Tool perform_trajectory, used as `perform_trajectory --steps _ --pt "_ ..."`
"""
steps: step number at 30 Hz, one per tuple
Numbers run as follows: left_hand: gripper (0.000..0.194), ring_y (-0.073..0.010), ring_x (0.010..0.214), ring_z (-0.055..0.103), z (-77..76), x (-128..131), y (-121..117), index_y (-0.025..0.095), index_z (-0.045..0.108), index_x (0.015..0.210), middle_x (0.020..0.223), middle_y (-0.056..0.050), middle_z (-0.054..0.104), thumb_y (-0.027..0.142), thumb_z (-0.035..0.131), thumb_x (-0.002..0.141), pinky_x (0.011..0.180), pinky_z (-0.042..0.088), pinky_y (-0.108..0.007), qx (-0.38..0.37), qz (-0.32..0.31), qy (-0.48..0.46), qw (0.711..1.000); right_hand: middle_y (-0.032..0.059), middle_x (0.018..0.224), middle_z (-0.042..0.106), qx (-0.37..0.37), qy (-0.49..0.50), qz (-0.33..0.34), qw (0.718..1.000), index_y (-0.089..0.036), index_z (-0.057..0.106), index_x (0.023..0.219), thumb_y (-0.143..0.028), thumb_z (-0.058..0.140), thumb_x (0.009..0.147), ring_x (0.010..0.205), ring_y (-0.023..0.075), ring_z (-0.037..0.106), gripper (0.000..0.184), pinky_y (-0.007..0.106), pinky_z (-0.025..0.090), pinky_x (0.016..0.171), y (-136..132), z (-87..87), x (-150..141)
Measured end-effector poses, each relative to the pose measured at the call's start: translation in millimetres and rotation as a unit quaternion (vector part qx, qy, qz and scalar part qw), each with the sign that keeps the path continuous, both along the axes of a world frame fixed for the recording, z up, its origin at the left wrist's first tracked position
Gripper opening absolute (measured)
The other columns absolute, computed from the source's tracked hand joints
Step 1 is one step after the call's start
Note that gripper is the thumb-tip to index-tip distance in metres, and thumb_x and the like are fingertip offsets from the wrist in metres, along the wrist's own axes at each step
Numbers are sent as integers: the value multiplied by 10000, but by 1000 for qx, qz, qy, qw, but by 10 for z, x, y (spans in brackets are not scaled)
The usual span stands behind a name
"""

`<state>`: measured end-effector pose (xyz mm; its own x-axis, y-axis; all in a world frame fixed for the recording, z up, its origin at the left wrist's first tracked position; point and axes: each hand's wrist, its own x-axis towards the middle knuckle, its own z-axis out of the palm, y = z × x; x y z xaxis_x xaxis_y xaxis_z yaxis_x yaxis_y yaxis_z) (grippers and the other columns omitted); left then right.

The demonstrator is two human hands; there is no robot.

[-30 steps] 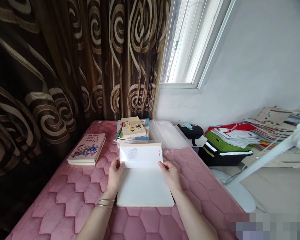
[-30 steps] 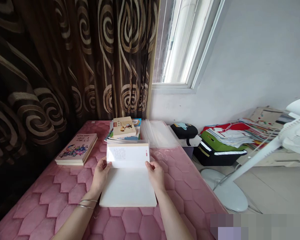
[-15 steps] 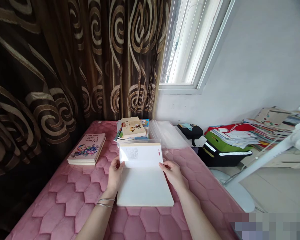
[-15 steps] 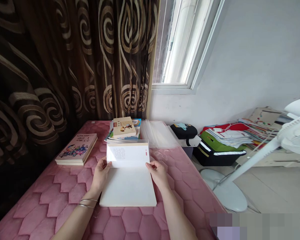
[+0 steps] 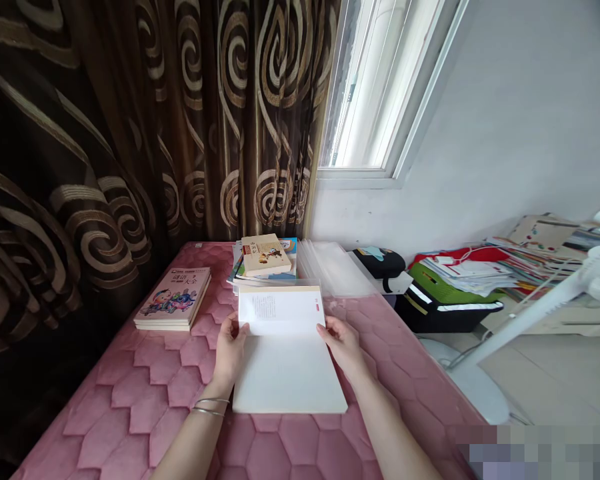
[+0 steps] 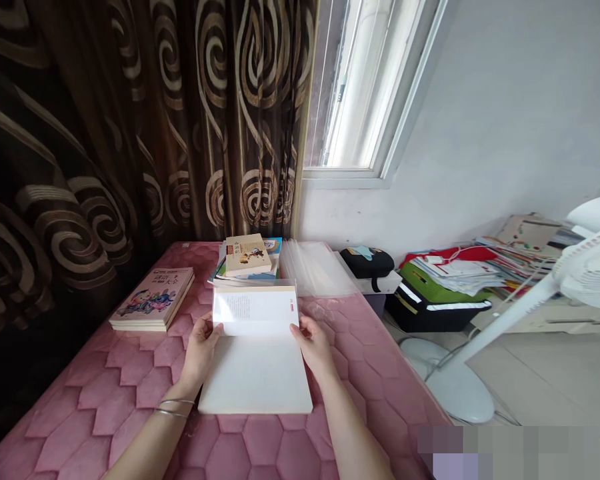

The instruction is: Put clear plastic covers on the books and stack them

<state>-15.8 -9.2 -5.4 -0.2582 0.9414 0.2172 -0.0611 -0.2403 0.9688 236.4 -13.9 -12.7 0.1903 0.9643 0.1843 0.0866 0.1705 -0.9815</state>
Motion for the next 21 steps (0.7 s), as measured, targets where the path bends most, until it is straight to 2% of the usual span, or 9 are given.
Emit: perform_trajectory --steps 5,9,13,16,21 --pt "361 -130 672 536 -82 -51 7 215 470 796 694 42 537 454 695 645 665 422 -257 -20 83 34 996 46 754 667 1 -25 -15 1000 -183 672 821 -573 671 681 648 192 564 415 286 447 592 -36 9 -2" --pt "355 -114 567 480 -80 -99 -22 200 503 678 602 50 513 507 679 645 577 379 -242 -44 54 66 995 42 799 678 7 -1 -2 1000 -190 657 855 -550 685 691 661 185 570 397 277 446 597 -15 -71 16" --pt "397 -122 553 494 -54 -111 -47 184 541 662 596 24 564 568 640 654 564 380 -245 -53 30 77 995 43 804 669 14 4 5 1000 -191 645 852 -527 682 714 683 188 571 366 279 452 612 2 -123 37" --pt "433 -139 577 520 -43 -100 -43 183 553 648 604 8 590 606 643 629 592 394 -257 -51 46 87 994 46 808 673 19 -9 5 1000 -193 649 891 -524 674 726 691 192 576 371 283 455 611 -3 -121 41" --pt "441 -164 567 533 -39 -79 -13 194 543 611 587 -8 594 621 652 618 577 379 -275 -55 84 105 989 55 879 687 26 -1 3 1000 -208 626 1068 -529 683 717 695 188 578 479 282 451 610 2 -130 33"
